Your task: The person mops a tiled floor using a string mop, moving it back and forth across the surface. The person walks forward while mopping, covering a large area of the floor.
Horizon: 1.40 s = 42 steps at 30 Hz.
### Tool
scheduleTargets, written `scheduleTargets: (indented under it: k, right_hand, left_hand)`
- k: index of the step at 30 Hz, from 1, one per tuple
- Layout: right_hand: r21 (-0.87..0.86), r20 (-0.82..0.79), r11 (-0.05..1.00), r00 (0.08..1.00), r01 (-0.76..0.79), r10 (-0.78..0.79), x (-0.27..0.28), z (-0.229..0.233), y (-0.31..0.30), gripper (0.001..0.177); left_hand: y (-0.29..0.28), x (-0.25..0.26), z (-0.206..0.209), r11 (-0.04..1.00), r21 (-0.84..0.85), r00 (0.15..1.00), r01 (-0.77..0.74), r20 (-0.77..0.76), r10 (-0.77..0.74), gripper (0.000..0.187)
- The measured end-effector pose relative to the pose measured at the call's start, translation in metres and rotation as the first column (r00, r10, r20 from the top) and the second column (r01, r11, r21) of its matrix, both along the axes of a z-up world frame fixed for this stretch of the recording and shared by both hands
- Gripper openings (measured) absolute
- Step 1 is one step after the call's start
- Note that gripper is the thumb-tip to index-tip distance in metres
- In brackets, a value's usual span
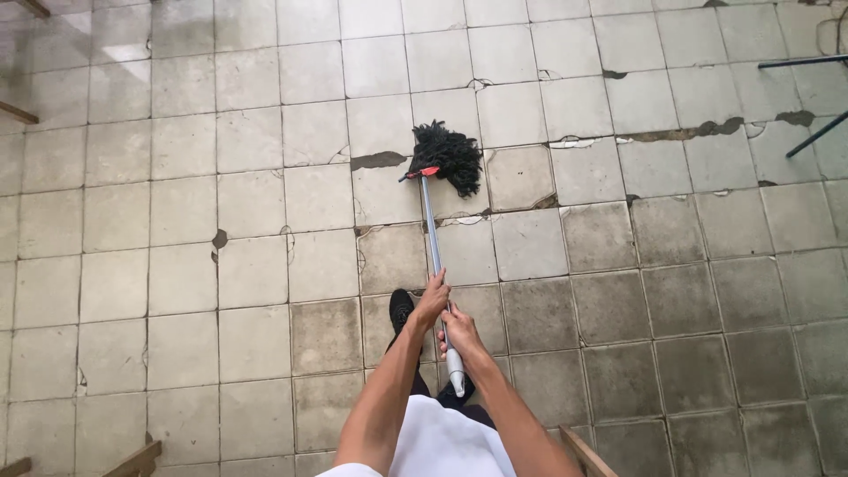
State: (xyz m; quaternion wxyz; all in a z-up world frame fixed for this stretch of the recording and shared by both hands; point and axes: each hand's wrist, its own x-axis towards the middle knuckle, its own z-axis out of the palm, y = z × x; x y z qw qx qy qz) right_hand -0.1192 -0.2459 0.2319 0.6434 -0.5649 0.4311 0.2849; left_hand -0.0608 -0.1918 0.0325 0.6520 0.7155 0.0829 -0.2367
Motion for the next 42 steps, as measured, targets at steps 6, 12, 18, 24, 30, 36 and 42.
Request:
scheduleTargets:
  k: [6,12,18,24,30,36,42]
  right_hand:
    - [0.029,-0.034,0.999,0.999,-0.014,0.015,-0.033,0.031,-0.007,0.061]
    - [0.077,-0.029,0.996,0.999,-0.036,0.038,-0.073,0.007,-0.025,0.063]
    - [0.119,0.011,0.993,1.0,0.021,-0.023,-0.094,-0.028,-0.036,0.061]
    - [0.123,-0.02,0.992,1.0,0.002,0.001,-0.118,0.007,-0.03,0.059]
    - [0.109,-0.03,0.994,0.999,-0.02,0.023,-0.133,0.001,-0.029,0.058]
    - [0.112,-0.054,0.994,0.999,0.005,0.001,-0.127,-0.01,-0.031,0.056]
    - [0.093,-0.061,0.996,0.998,-0.001,0.006,-0.087,-0.005,-0.025,0.054]
  left_hand:
    - [0.001,-0.04,0.013,0.964,-0.216,0.987,-0.156,-0.081,0.141,0.068]
    - [-0.008,-0.066,0.027,0.639,-0.642,0.895,-0.424,-0.406,0.185,0.054]
    - [-0.012,-0.096,0.032,0.89,-0.447,0.993,-0.09,0.027,0.114,0.063]
    - [-0.014,-0.118,0.036,0.952,-0.264,0.986,-0.157,0.014,0.167,0.077]
    - [0.001,-0.125,0.038,0.659,-0.741,0.989,-0.125,-0.146,0.023,0.068]
    - [-0.016,-0.115,0.036,0.988,-0.079,0.991,-0.133,0.014,0.134,0.078]
    - [-0.002,-0.077,0.033,0.925,-0.375,0.997,-0.061,0.015,0.072,0.069]
